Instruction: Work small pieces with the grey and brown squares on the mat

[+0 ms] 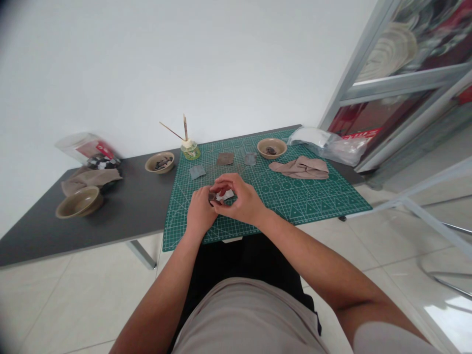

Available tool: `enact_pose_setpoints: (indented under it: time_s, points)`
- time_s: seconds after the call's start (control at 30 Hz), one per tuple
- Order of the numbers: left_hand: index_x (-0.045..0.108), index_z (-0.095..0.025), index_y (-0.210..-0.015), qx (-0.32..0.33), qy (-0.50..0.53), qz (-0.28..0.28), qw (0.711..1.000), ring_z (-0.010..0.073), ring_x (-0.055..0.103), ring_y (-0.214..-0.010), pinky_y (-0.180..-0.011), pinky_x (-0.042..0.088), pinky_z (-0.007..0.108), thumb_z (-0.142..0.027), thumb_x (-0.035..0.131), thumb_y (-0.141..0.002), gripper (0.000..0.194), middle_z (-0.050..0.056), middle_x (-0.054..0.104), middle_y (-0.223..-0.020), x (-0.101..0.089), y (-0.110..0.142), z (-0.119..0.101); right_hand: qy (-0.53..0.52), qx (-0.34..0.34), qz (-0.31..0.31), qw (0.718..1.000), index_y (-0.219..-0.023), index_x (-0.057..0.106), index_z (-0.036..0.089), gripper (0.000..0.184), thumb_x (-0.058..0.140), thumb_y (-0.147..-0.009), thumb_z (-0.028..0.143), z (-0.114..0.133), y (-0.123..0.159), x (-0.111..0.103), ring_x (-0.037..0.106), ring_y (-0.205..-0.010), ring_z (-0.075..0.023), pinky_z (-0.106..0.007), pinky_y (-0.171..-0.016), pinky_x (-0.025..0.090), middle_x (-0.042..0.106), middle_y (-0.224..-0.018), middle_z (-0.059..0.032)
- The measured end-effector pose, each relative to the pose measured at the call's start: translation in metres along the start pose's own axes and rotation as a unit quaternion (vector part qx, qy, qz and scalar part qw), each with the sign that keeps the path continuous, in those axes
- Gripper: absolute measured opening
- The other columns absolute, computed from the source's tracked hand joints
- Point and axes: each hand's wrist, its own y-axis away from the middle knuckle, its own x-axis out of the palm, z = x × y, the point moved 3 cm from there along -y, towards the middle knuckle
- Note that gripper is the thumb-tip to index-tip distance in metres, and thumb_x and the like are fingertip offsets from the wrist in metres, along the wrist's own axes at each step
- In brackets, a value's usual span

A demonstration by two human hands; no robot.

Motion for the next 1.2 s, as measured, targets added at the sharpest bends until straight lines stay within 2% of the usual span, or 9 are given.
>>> enact_pose_setpoints:
  time_s: [0.2,0.33,0.4,0.5,0.6,0.7,0.93,1.1,1.2]
  points:
    - [0.058,-0.019,-0.108,0.018,-0.012,0.029,0.999,0.0272,0.054,-0.109,-0.092,0.044,0.039,-0.024,0.060,-0.085,0.024,0.010,0.062,-0.114,0.005,-0.002,0.003,0.001,-0.006,0.006,1.000,-0.128,0.045,0.028,0.057,0.071,-0.078,0.018,0.012,0.000,0.002,0.069,-0.087,-0.0154,-0.030,-0.079,0.056,0.071,-0.106,-0.0022]
    - [0.059,-0.019,-0.105,0.003,-0.003,0.003,1.000,0.0264,0.053,-0.105,-0.091,0.046,0.039,-0.020,0.058,-0.084,0.022,0.009,0.063,-0.109,0.005,-0.002,0.005,0.099,0.029,0.055,0.993,-0.112,0.060,0.025,0.033,0.069,-0.081,0.022,0.006,-0.005,0.001,0.068,-0.084,-0.0154,-0.030,-0.080,0.055,0.072,-0.100,-0.0018]
    - [0.061,-0.019,-0.104,-0.007,-0.001,-0.010,1.000,0.0264,0.053,-0.104,-0.091,0.047,0.039,-0.018,0.058,-0.083,0.021,0.009,0.062,-0.109,0.004,-0.002,0.005,0.156,0.057,0.087,0.982,-0.098,0.067,0.023,0.019,0.069,-0.080,0.019,-0.007,-0.006,0.002,0.067,-0.084,-0.0162,-0.030,-0.080,0.054,0.072,-0.094,-0.0018]
    - [0.064,-0.019,-0.105,-0.004,-0.011,-0.011,1.000,0.0276,0.052,-0.106,-0.094,0.047,0.041,-0.020,0.059,-0.083,0.023,0.010,0.062,-0.112,0.004,-0.001,0.006,0.171,0.109,0.128,0.971,-0.090,0.071,0.021,0.011,0.069,-0.081,0.015,-0.030,-0.005,0.005,0.067,-0.084,-0.0154,-0.029,-0.080,0.052,0.073,-0.093,-0.0017]
    - [0.065,-0.019,-0.108,0.010,-0.020,-0.008,1.000,0.0275,0.051,-0.108,-0.096,0.047,0.040,-0.019,0.055,-0.086,0.024,0.010,0.062,-0.113,0.004,0.001,0.004,0.203,0.145,0.145,0.958,-0.090,0.074,0.022,0.009,0.070,-0.083,0.017,-0.044,-0.003,0.007,0.067,-0.087,-0.0166,-0.031,-0.082,0.049,0.074,-0.092,-0.0012]
    - [0.065,-0.018,-0.108,0.021,-0.048,0.010,0.999,0.0271,0.052,-0.105,-0.095,0.046,0.040,-0.017,0.051,-0.088,0.025,0.010,0.062,-0.110,0.004,0.000,0.001,0.243,0.150,0.171,0.943,-0.088,0.075,0.021,0.007,0.071,-0.083,0.018,-0.047,-0.003,0.009,0.064,-0.090,-0.0191,-0.033,-0.085,0.048,0.075,-0.091,-0.0025]
    - [0.065,-0.019,-0.102,0.043,-0.103,0.095,0.989,0.0254,0.052,-0.100,-0.091,0.044,0.040,-0.018,0.049,-0.090,0.020,0.009,0.062,-0.104,-0.004,-0.006,0.001,0.284,0.164,0.191,0.925,-0.085,0.074,0.019,0.005,0.072,-0.081,0.017,-0.044,-0.005,0.007,0.061,-0.088,-0.0204,-0.034,-0.083,0.046,0.072,-0.087,-0.0047]
    - [0.060,-0.023,-0.123,0.021,-0.090,0.067,0.993,0.0274,0.052,-0.104,-0.090,0.044,0.042,-0.028,0.051,-0.092,0.032,0.009,0.062,-0.115,-0.005,-0.001,0.010,0.278,0.145,0.184,0.932,-0.087,0.075,0.021,0.007,0.069,-0.084,0.017,-0.047,-0.007,0.012,0.062,-0.092,-0.0211,-0.037,-0.087,0.046,0.074,-0.092,-0.0053]
    - [0.059,-0.026,-0.128,0.009,-0.092,0.061,0.994,0.0283,0.053,-0.106,-0.088,0.045,0.042,-0.029,0.052,-0.092,0.037,0.009,0.062,-0.120,-0.003,0.001,0.011,0.257,0.131,0.196,0.937,-0.082,0.075,0.021,0.007,0.071,-0.082,0.015,-0.048,-0.006,0.014,0.063,-0.093,-0.0207,-0.037,-0.088,0.047,0.074,-0.093,-0.0043]
